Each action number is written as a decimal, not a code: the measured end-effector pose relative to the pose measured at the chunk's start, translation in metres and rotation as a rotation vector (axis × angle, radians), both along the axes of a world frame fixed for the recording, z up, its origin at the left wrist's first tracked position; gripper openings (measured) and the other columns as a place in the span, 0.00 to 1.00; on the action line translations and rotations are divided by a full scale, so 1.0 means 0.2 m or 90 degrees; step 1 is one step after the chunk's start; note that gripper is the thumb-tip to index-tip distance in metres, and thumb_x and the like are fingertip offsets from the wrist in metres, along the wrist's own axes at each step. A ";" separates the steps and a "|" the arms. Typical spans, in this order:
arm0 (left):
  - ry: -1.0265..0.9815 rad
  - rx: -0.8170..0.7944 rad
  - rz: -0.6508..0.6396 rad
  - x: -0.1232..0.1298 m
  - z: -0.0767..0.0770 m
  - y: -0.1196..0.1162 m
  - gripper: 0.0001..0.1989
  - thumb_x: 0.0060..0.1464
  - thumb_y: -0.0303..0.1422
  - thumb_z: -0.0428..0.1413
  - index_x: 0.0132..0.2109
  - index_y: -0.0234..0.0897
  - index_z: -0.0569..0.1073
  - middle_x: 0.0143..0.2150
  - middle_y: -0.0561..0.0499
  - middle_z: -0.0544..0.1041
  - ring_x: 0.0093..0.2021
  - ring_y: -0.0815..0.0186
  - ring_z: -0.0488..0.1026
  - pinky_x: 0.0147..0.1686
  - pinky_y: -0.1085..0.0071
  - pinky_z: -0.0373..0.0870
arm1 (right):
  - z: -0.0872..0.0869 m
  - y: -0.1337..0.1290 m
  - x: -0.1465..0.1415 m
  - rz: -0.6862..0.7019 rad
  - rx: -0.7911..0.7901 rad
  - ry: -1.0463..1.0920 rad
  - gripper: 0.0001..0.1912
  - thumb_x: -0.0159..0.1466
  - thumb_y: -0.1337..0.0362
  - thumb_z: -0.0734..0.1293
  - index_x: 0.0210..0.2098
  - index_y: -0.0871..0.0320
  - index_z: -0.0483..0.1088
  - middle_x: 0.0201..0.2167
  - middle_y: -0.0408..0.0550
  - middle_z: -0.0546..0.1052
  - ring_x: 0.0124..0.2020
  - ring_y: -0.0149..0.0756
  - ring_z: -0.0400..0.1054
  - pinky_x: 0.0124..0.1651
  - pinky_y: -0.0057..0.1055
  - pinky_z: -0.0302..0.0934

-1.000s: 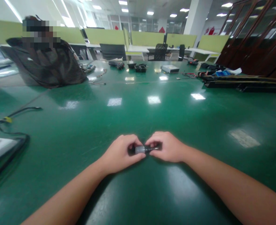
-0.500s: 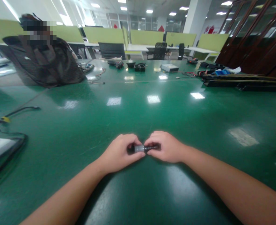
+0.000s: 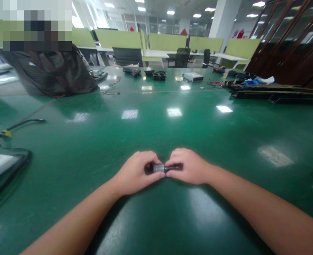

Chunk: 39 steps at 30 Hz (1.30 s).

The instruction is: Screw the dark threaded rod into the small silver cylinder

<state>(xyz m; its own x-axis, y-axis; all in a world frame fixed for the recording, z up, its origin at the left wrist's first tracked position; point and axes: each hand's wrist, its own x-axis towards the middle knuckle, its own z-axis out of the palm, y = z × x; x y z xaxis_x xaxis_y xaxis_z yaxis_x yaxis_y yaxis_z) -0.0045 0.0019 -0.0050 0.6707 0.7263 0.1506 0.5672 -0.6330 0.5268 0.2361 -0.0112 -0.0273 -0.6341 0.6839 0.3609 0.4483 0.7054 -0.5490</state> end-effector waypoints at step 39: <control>-0.004 0.011 -0.010 0.00 0.01 0.00 0.13 0.57 0.44 0.62 0.37 0.39 0.75 0.33 0.53 0.78 0.33 0.65 0.73 0.37 0.69 0.64 | 0.04 -0.02 0.01 -0.016 -0.024 0.019 0.03 0.60 0.69 0.73 0.35 0.58 0.79 0.32 0.47 0.81 0.35 0.37 0.72 0.41 0.33 0.63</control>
<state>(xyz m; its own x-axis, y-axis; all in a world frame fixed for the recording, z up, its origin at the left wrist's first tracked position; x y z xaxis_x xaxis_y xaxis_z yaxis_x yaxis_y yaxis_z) -0.0043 0.0018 -0.0028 0.6811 0.7127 0.1676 0.5533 -0.6510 0.5198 0.2374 -0.0149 -0.0198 -0.6060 0.7129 0.3529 0.4480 0.6725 -0.5891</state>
